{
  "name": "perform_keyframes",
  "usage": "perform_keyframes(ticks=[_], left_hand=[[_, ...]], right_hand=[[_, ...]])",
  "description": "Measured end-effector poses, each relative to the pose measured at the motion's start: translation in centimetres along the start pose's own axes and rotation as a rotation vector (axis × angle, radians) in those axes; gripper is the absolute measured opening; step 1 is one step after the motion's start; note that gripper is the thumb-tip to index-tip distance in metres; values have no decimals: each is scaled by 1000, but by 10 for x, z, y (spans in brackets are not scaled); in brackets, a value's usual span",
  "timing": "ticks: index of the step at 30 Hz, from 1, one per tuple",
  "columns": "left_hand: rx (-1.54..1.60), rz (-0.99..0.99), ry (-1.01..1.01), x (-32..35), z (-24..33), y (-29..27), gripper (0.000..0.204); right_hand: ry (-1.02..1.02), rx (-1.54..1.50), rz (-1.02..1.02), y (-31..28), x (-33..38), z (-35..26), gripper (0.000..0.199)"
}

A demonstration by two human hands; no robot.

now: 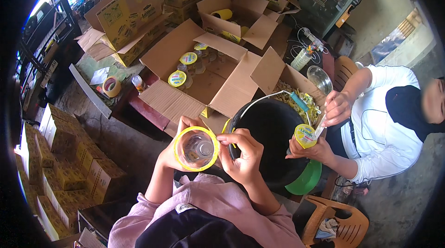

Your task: The person picks up plastic cups from a box, removes labels and residual plastic with a scraper and by hand, and places the cleaned cups into a bucket.

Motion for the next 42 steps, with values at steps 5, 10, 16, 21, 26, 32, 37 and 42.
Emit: perform_keyframes(ticks=[5,10,16,21,26,32,37,42], left_hand=[[538,-56,-48,4,-9,-7,73],[516,-23,36,9,-8,-28,66],[480,2,-44,6,-19,-47,64],[390,152,-81,8,-23,-87,74],[304,248,-21,13,-30,-124,71],[307,270,-39,22,-30,-156,70],[300,331,-47,34,-37,-191,71],[283,300,-57,28,-43,-201,69]], right_hand=[[-31,4,111,0,-6,-8,15],[15,-24,158,4,-11,-8,14],[51,-9,167,12,-18,16,13],[124,-15,243,8,-32,56,11],[113,-26,792,-81,-71,141,20],[894,-31,920,-173,-24,346,15],[1362,-243,695,-151,17,387,17],[1210,-181,732,-154,2,383,15]])
Point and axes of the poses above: each hand's wrist, its own x-axis away from the middle knuckle, its own y-axis out of the palm, z = x × y, the point moved 9 cm from there along -x, towards the middle knuckle, and after that the axes turned 12 degrees about -y, right-handed, at the moved point
